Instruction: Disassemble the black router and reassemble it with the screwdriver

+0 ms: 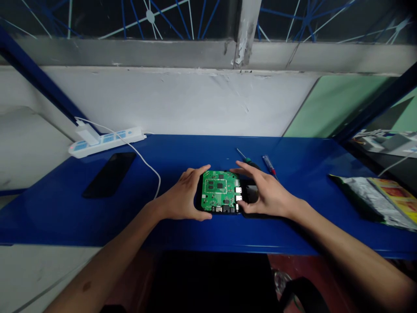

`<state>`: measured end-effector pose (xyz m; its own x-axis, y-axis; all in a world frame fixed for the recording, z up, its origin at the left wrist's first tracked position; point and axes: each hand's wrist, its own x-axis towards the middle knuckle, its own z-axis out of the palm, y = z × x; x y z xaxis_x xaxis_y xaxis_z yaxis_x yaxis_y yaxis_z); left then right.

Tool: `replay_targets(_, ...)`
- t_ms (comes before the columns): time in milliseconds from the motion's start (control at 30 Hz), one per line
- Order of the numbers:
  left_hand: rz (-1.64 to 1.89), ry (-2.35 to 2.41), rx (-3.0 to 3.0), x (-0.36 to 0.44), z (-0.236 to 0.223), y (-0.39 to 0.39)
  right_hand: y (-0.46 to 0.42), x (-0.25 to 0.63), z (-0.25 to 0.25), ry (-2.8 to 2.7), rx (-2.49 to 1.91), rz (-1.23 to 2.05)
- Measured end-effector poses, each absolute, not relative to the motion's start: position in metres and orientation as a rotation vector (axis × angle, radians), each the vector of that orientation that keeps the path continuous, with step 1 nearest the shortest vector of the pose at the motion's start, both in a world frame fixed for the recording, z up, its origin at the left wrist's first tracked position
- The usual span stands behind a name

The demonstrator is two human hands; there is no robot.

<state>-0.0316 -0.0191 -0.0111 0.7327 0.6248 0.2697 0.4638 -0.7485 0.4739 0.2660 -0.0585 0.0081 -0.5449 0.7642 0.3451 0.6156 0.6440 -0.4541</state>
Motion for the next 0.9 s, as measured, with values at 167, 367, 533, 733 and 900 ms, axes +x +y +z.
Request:
replay_targets(167, 0.508, 0.915, 2.52, -0.0307, -0.0117, -0.0186, -0.0583, 0.2674, 0.0077, -2.341, -1.083, 0.404)
replay_targets(367, 0.474, 0.929, 2.508, -0.029, -0.0105, -0.0171, -0.0583, 0.2676, 0.0087, -2.341, -1.082, 0.469)
replay_targets(533, 0.495, 0.905, 2.533, -0.0296, -0.0109, -0.0173, -0.059, 0.2678, 0.0117, -2.353, -1.062, 0.512)
replay_targets(733, 0.513, 0.903, 2.508, -0.0288, -0.014, -0.016, -0.0592, 0.2683, 0.0135, -2.392, -1.072, 0.532)
replay_targets(900, 0.513, 0.896, 2.523, -0.0287, -0.0137, -0.0155, -0.0589, 0.2681, 0.0128, -2.414, -1.067, 0.526)
